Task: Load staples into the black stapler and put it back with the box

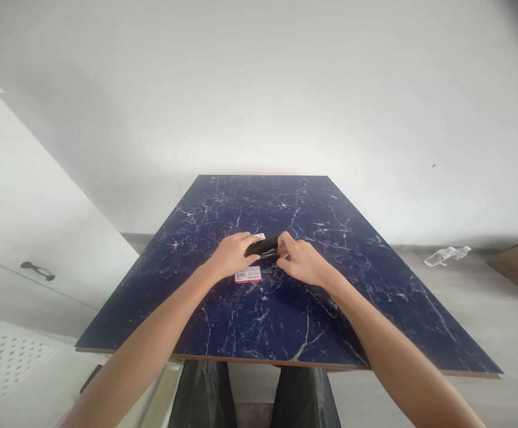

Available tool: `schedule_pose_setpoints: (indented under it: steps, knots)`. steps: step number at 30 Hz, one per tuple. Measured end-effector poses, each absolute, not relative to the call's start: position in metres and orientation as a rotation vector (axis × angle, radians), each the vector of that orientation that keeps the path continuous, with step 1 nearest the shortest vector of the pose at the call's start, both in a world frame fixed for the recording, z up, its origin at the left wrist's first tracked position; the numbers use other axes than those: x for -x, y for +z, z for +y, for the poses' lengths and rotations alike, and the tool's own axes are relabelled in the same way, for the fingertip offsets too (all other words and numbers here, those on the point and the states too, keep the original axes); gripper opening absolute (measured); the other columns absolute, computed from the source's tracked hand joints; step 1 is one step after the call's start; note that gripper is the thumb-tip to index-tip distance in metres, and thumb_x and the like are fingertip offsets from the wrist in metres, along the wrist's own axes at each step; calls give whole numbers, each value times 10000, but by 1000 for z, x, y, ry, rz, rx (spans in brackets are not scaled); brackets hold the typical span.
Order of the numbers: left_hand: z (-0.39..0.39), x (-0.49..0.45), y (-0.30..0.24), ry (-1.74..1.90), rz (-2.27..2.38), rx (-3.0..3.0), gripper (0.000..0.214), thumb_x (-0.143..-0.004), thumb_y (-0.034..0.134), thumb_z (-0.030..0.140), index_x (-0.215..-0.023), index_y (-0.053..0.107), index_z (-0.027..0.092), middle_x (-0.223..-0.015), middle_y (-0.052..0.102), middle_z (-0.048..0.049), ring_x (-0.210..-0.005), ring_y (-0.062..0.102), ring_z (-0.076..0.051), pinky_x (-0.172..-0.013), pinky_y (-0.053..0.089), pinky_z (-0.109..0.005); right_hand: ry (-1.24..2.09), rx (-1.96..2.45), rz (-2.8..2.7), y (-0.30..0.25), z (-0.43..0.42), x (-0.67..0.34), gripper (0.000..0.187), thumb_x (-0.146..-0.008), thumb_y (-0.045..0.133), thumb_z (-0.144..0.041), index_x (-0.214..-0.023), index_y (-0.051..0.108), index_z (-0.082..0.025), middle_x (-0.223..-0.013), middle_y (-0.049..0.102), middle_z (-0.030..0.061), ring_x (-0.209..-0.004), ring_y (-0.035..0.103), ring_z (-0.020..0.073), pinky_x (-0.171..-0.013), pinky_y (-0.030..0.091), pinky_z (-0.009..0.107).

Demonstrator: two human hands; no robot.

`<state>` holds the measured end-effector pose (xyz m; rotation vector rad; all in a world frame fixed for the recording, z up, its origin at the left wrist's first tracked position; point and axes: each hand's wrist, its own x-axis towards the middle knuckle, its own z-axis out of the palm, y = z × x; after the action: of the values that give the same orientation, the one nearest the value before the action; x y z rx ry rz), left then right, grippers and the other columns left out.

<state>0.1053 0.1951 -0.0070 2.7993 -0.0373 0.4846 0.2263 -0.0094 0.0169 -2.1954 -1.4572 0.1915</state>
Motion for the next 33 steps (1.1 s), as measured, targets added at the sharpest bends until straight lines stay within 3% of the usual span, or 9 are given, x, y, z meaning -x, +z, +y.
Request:
schedule_pose_setpoints:
  steps: [6, 8, 11, 15, 18, 20, 23, 27, 33]
  knots:
    - [158, -112, -10, 557, 91, -2705, 495, -965, 562, 429, -1400, 499, 203, -1235, 635, -123, -1058, 645, -286, -872, 513, -400, 178, 2205, -1196, 7, 0, -238, 167, -922, 473, -351, -1024, 426, -228, -802, 659, 21, -717, 629, 221, -650, 378, 287]
    - [156, -107, -4, 432, 16, -2611, 585, -976, 515, 501, -1486, 407, 237, -1340, 596, -131, -1088, 645, -282, -873, 516, -390, 220, 2156, -1139, 5, 0, -243, 204, -960, 428, -430, -1019, 438, -235, -778, 645, 4, -687, 611, 208, -639, 390, 289]
    - [172, -91, 10, 72, -152, -2536, 760, -926, 555, 579, -1572, 254, 317, -1395, 578, -103, -1142, 630, -278, -869, 513, -363, 264, 2056, -1143, 2, -1, -246, 239, -954, 461, -464, -1028, 459, -238, -916, 671, 17, -780, 630, 195, -691, 425, 293]
    - [199, -76, 25, -261, -148, -2611, 838, -742, 744, 582, -1481, 452, 317, -1444, 542, -81, -1209, 583, -315, -838, 496, -328, 299, 2071, -1147, -4, 0, -245, 274, -953, 465, -501, -1032, 474, -239, -852, 655, 1, -728, 610, 190, -667, 414, 296]
    - [200, -77, 29, -314, -87, -2599, 695, -801, 690, 540, -1425, 524, 283, -1300, 641, -84, -1024, 661, -263, -727, 481, -282, 264, 2073, -1145, -7, 2, -244, 277, -958, 451, -510, -1025, 472, -242, -781, 626, -17, -681, 585, 187, -648, 397, 297]
    - [194, -79, 28, -270, -32, -2555, 625, -919, 539, 541, -1479, 453, 279, -1071, 716, -72, -798, 679, -208, -628, 449, -265, 254, 2050, -1146, -8, 2, -244, 275, -958, 453, -508, -1032, 468, -244, -789, 624, -18, -683, 584, 186, -647, 397, 297]
    - [183, -82, 23, -176, 80, -2559, 558, -1029, 297, 470, -1547, 328, 263, -771, 693, -35, -531, 591, -165, -520, 370, -257, 265, 2037, -1144, -7, 1, -243, 271, -960, 454, -501, -1044, 466, -243, -779, 618, -20, -659, 574, 180, -641, 397, 293]
    - [181, -86, 10, -41, 114, -2776, 508, -1032, 279, 389, -1503, 394, 234, -715, 670, -40, -533, 599, -186, -522, 356, -263, 261, 2038, -1155, -6, 0, -241, 266, -966, 452, -488, -1051, 466, -236, -791, 626, -13, -653, 574, 176, -640, 391, 289]
    - [177, -94, -7, 11, 196, -3102, 508, -1032, 259, 407, -1359, 552, 152, -728, 674, -101, -593, 643, -255, -550, 413, -303, 251, 2052, -1161, -7, -2, -240, 256, -978, 448, -487, -1024, 470, -236, -845, 645, -2, -696, 593, 178, -654, 394, 285]
